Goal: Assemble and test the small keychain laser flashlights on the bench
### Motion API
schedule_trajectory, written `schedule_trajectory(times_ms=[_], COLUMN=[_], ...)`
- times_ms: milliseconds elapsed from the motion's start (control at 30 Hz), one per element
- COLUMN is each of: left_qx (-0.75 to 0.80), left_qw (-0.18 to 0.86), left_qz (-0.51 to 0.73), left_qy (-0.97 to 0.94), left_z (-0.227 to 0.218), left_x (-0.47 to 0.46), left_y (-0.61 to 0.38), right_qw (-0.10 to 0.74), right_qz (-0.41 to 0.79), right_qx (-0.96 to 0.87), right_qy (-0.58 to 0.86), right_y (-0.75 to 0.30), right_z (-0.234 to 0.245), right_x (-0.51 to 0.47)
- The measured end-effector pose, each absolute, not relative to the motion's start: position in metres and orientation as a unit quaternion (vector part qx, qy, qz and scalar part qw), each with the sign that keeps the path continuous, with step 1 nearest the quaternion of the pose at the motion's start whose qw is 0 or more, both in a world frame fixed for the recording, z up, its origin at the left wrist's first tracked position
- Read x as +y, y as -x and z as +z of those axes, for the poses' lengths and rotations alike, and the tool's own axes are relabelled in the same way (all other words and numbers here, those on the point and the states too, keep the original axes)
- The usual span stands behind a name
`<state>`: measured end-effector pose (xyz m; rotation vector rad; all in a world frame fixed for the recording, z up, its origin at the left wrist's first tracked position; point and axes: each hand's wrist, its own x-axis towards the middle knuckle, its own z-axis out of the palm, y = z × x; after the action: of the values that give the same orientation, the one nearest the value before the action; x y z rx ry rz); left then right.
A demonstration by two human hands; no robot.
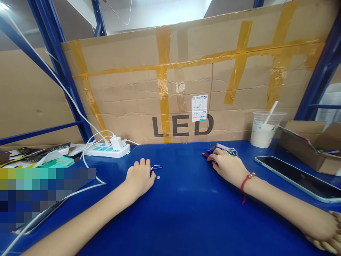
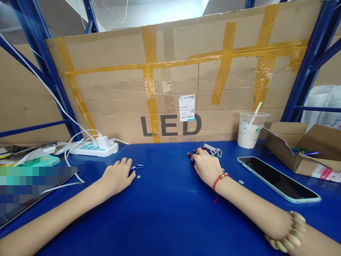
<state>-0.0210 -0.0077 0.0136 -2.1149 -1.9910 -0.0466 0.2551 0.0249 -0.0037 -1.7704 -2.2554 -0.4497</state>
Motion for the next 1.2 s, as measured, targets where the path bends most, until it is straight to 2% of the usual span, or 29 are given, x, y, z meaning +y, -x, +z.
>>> schedule_trajectory(times_ms=[167,300,433,633,833,1200], left_qx=[-0.598,-0.530,-0.486,-0.439,-0.493,-0.528], left_qw=[0.047,-0.026,-0.026,-0.055,-0.046,-0.041], left_qz=[-0.043,-0.089,-0.131,-0.200,-0.228,-0.193], left_qy=[0.799,0.843,0.864,0.874,0.838,0.826], left_z=[0.014,0.012,0.007,0.004,0.006,0.004], left_x=[-0.008,-0.010,-0.015,-0.015,-0.015,-0.013], left_y=[0.016,0.010,0.003,0.001,0.000,0.000], right_qw=[0.185,0.265,0.281,0.286,0.292,0.302], right_qz=[-0.141,0.002,0.102,0.105,0.101,0.104], right_qx=[-0.795,-0.829,-0.854,-0.862,-0.860,-0.860], right_qy=[0.560,0.493,0.425,0.404,0.407,0.398], right_y=[-0.248,-0.234,-0.221,-0.219,-0.220,-0.218], right_z=[-0.002,-0.004,-0.008,-0.007,-0.008,-0.007], right_x=[0.019,0.010,0.000,-0.004,-0.004,-0.008])
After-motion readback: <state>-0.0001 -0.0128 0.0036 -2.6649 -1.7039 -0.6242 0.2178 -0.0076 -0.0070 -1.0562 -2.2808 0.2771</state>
